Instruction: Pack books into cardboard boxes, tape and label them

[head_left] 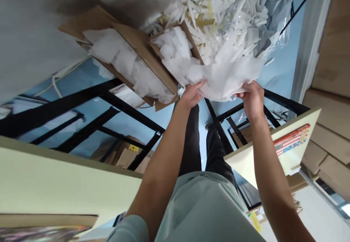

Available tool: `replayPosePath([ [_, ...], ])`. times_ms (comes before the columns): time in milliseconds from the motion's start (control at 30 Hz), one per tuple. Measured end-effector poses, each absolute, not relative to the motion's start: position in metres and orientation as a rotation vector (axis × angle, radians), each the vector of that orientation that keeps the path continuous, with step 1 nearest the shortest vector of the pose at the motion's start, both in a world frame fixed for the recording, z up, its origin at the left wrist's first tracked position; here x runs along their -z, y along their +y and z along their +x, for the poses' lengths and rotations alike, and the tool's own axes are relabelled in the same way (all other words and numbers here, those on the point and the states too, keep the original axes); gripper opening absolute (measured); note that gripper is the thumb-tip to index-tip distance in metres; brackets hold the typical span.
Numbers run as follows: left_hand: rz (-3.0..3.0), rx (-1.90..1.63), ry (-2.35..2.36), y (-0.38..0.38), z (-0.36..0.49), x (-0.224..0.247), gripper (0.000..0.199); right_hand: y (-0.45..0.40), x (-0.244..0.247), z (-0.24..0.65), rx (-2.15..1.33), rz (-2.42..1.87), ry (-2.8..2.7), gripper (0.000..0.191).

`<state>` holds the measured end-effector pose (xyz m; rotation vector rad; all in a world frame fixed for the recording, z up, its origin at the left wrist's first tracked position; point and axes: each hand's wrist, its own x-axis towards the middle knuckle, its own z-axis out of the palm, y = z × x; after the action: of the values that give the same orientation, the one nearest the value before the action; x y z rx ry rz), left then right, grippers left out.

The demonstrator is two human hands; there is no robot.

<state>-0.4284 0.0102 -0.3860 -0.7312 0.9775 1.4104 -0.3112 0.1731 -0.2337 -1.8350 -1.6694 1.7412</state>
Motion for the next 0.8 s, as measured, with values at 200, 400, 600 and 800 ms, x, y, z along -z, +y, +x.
replayPosePath([
  [200, -0.488, -1.441, 1.160, 0.013, -0.437, 0.298, 0.046, 0.153, 0.162, -0.252, -1.222, -1.815, -1.743, 0.047],
  [400, -0.193, -1.299, 1.220, 0.000, -0.444, 0.243, 0.058, 0.139, 0.132, -0.205, -1.030, -1.827, -1.663, 0.055],
  [600, -0.151, -1.158, 1.360, -0.006, -0.459, 0.242, 0.054, 0.144, 0.130, -0.187, -0.932, -1.843, -1.717, 0.051],
  [800, -0.304, -1.150, 1.655, -0.004, -0.476, 0.264, 0.025, 0.142, 0.123, -0.195, -0.769, -1.800, -1.830, 0.052],
])
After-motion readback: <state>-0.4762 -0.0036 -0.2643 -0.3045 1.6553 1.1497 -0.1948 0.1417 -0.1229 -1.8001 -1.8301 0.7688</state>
